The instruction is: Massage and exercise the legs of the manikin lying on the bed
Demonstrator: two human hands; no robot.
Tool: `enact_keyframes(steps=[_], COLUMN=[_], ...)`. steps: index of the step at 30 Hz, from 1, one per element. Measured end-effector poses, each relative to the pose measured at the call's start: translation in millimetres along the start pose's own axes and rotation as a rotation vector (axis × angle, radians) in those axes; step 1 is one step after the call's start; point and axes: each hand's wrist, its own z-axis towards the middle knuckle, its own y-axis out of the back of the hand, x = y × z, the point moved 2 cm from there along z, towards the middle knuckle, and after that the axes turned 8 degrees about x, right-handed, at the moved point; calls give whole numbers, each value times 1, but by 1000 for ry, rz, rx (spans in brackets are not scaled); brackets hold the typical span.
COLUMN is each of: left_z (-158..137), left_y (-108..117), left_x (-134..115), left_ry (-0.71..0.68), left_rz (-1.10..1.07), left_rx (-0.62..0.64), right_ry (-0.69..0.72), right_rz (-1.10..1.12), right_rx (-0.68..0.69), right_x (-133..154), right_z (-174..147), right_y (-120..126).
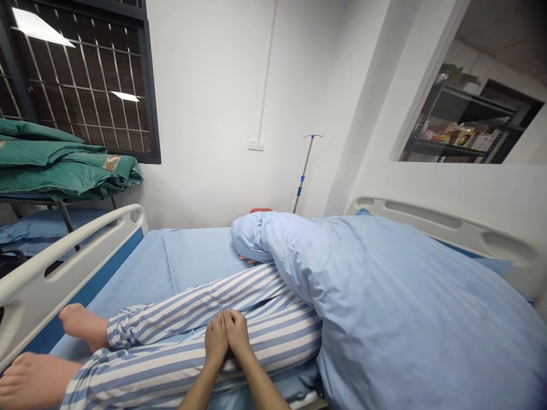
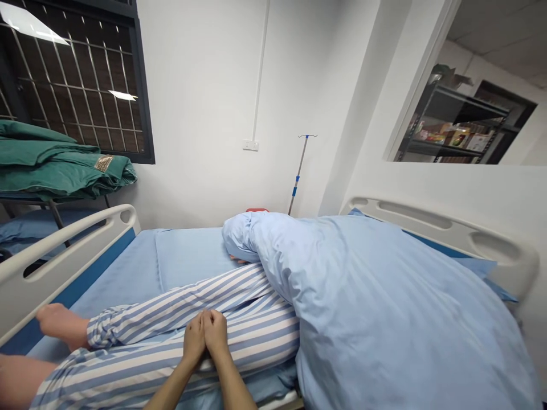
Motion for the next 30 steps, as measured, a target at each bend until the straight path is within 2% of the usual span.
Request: enact_keyframes(steps=[5, 8, 11, 16, 26, 30], left_z=[-7, -10, -10, -10, -10, -7], left_y=[0, 1, 2, 0, -1, 2], left_x=[-8, -13, -15, -17, -18, -21], left_ry=[-25, -13, 7, 0, -10, -34], left_rz=[100, 90, 91, 107, 69, -47], left_rx=[80, 98, 86, 63, 40, 21], right_ry=[12, 41, 39, 33, 40, 52], right_rz=[-352, -447, -456, -480, -393, -299], right_rx=[63, 93, 71, -66, -88, -107], right_x=[11, 11, 5, -3, -1, -2], right_z=[-2, -4, -7, -14, -14, -13], right_y=[28, 40, 38, 31, 36, 38])
